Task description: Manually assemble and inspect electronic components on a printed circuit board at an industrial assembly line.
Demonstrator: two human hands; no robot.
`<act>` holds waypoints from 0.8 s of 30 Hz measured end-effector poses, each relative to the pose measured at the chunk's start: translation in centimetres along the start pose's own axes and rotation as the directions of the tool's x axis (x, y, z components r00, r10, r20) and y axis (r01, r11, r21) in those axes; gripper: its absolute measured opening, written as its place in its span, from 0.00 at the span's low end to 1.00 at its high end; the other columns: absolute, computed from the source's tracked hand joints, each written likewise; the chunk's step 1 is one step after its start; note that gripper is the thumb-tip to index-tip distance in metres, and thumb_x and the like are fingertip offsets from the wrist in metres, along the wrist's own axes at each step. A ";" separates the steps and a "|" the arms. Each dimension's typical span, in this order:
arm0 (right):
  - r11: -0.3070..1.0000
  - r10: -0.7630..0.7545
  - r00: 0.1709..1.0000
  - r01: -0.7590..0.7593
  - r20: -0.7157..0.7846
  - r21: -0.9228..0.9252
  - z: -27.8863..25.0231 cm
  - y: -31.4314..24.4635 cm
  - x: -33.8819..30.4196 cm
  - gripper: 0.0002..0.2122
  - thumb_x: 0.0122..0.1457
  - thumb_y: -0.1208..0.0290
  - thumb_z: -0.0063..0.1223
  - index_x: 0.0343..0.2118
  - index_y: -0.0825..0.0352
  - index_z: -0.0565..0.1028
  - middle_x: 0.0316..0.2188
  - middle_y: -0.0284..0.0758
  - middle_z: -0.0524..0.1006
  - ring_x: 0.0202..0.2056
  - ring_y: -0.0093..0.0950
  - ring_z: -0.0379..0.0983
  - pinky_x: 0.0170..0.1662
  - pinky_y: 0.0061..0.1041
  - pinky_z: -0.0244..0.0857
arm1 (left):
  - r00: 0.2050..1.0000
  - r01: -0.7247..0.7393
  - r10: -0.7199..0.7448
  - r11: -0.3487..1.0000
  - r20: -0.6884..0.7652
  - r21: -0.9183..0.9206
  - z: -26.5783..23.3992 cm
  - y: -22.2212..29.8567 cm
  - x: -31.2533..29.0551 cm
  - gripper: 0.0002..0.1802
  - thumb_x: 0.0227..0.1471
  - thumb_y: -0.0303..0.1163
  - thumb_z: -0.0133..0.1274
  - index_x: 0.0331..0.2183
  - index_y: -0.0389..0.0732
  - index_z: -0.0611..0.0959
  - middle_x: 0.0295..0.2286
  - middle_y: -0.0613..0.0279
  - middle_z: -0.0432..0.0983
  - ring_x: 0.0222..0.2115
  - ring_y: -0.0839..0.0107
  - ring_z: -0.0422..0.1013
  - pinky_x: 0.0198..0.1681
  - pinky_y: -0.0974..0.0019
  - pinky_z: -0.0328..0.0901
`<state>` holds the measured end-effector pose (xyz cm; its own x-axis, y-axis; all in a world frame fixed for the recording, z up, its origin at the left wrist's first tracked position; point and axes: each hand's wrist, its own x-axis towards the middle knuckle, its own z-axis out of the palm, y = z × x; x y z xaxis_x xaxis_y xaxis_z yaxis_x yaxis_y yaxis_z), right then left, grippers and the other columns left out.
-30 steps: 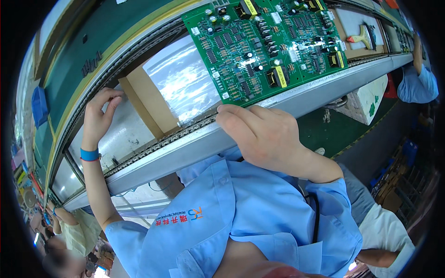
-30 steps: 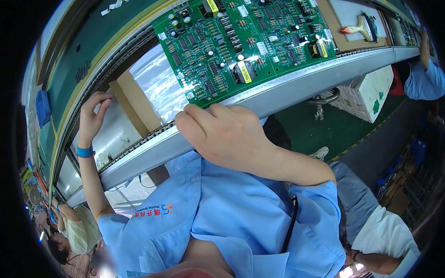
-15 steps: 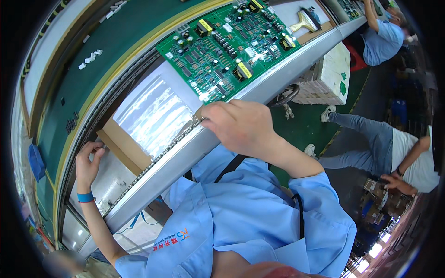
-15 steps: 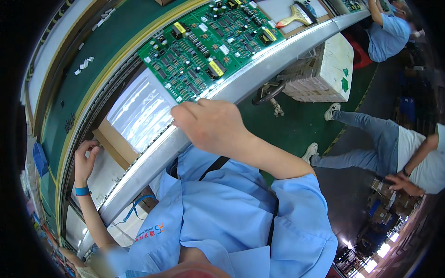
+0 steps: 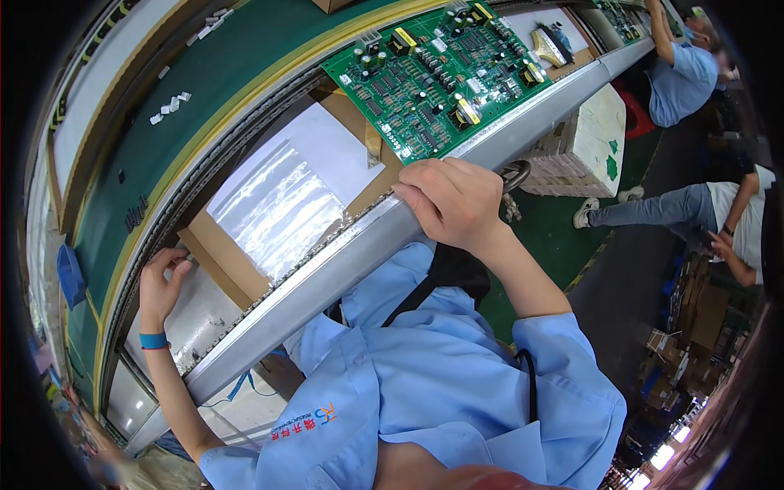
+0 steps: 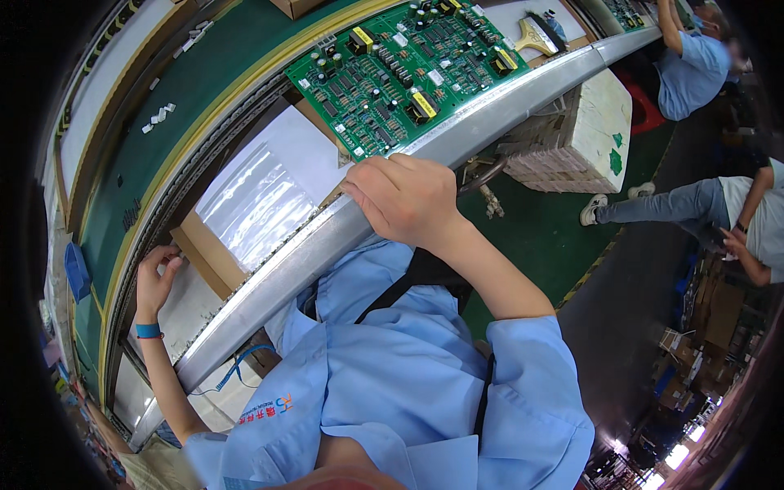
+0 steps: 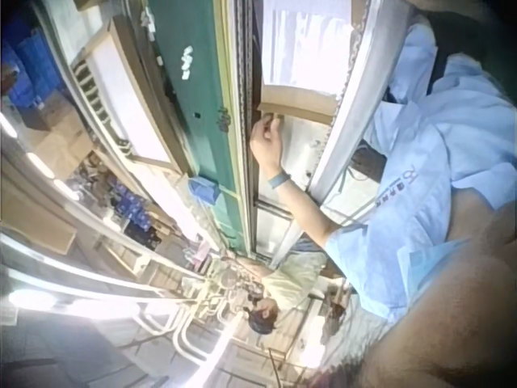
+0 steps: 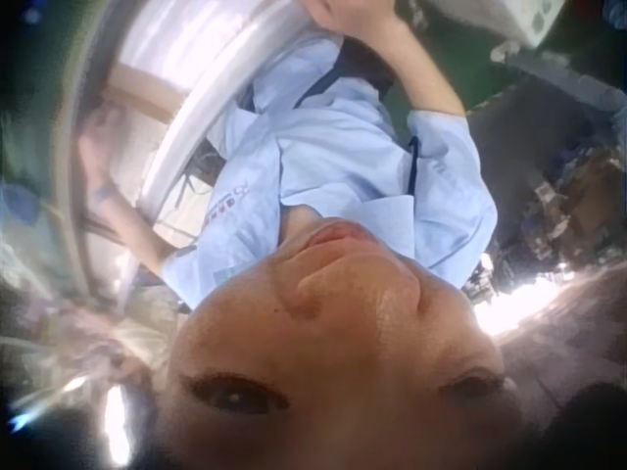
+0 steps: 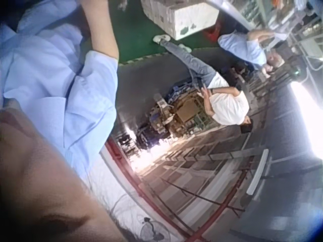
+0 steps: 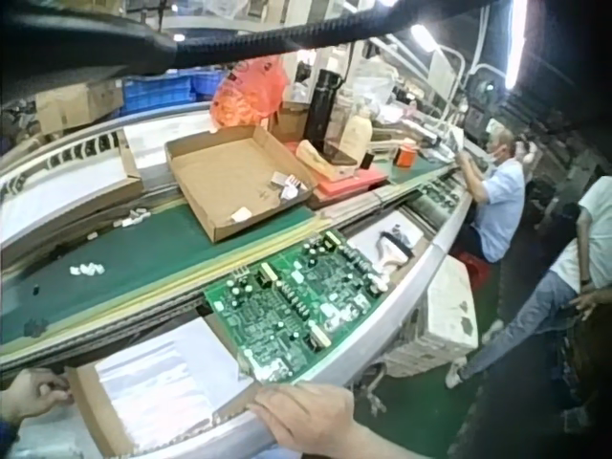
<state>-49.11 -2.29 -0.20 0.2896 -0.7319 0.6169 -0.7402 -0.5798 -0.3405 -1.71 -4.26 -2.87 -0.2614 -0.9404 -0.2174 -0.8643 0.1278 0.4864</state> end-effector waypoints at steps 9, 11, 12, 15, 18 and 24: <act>1.000 0.004 0.996 -0.003 -0.084 0.015 0.5 0.4 -0.2 0.05 0.49 0.71 0.62 0.27 0.60 0.75 0.23 0.28 0.76 0.21 0.27 0.73 0.22 0.24 0.63 | 1.000 -0.002 0.002 1.000 0.008 -0.004 0.0 0.0 0.3 0.13 0.48 0.30 0.59 0.36 0.33 0.81 0.30 0.54 0.78 0.28 0.64 0.73 0.36 0.65 0.67; 0.999 0.005 0.999 -0.003 -0.039 0.049 0.0 0.4 0.0 0.06 0.49 0.74 0.62 0.29 0.62 0.76 0.24 0.31 0.77 0.21 0.27 0.73 0.23 0.23 0.65 | 1.000 0.002 -0.002 1.000 0.006 -0.007 0.0 0.1 0.3 0.13 0.48 0.30 0.59 0.36 0.33 0.81 0.30 0.54 0.78 0.28 0.64 0.73 0.35 0.65 0.67; 0.997 0.004 1.000 -0.004 0.006 0.081 -0.5 0.4 0.2 0.07 0.49 0.77 0.63 0.31 0.64 0.77 0.25 0.34 0.79 0.20 0.28 0.74 0.23 0.22 0.66 | 1.000 0.004 -0.004 1.000 0.003 -0.011 0.1 0.1 0.4 0.13 0.48 0.30 0.59 0.36 0.33 0.81 0.30 0.54 0.78 0.28 0.64 0.73 0.35 0.65 0.67; 0.968 0.249 0.963 -0.244 -0.098 0.061 -2.9 2.4 1.4 0.06 0.52 0.75 0.60 0.34 0.63 0.77 0.26 0.30 0.77 0.20 0.26 0.71 0.22 0.22 0.63 | 1.000 0.006 -0.006 1.000 -0.027 -0.010 0.3 -0.2 -0.1 0.13 0.48 0.29 0.59 0.36 0.33 0.81 0.30 0.54 0.78 0.28 0.64 0.73 0.35 0.65 0.67; 0.917 0.380 0.910 -0.394 -0.167 -0.062 -5.6 6.5 3.1 0.08 0.54 0.77 0.58 0.37 0.62 0.78 0.31 0.31 0.77 0.19 0.23 0.68 0.24 0.21 0.62 | 0.999 0.029 -0.029 1.000 -0.016 -0.005 0.3 -0.4 -0.2 0.12 0.48 0.29 0.59 0.36 0.32 0.81 0.30 0.53 0.78 0.28 0.64 0.73 0.36 0.64 0.67; 0.963 0.204 0.975 -0.183 0.091 -0.196 -6.4 12.5 3.6 0.06 0.53 0.74 0.59 0.34 0.59 0.80 0.33 0.29 0.76 0.26 0.27 0.74 0.28 0.24 0.66 | 0.999 0.031 -0.031 0.999 -0.015 0.037 0.5 -1.0 0.0 0.11 0.49 0.28 0.58 0.35 0.33 0.81 0.29 0.53 0.77 0.28 0.63 0.74 0.35 0.65 0.67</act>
<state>-61.16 -9.88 2.34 0.1863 -0.8643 0.4673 -0.8852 -0.3540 -0.3018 -1.10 -4.17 -3.78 -0.2282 -0.9485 -0.2197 -0.8876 0.1099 0.4474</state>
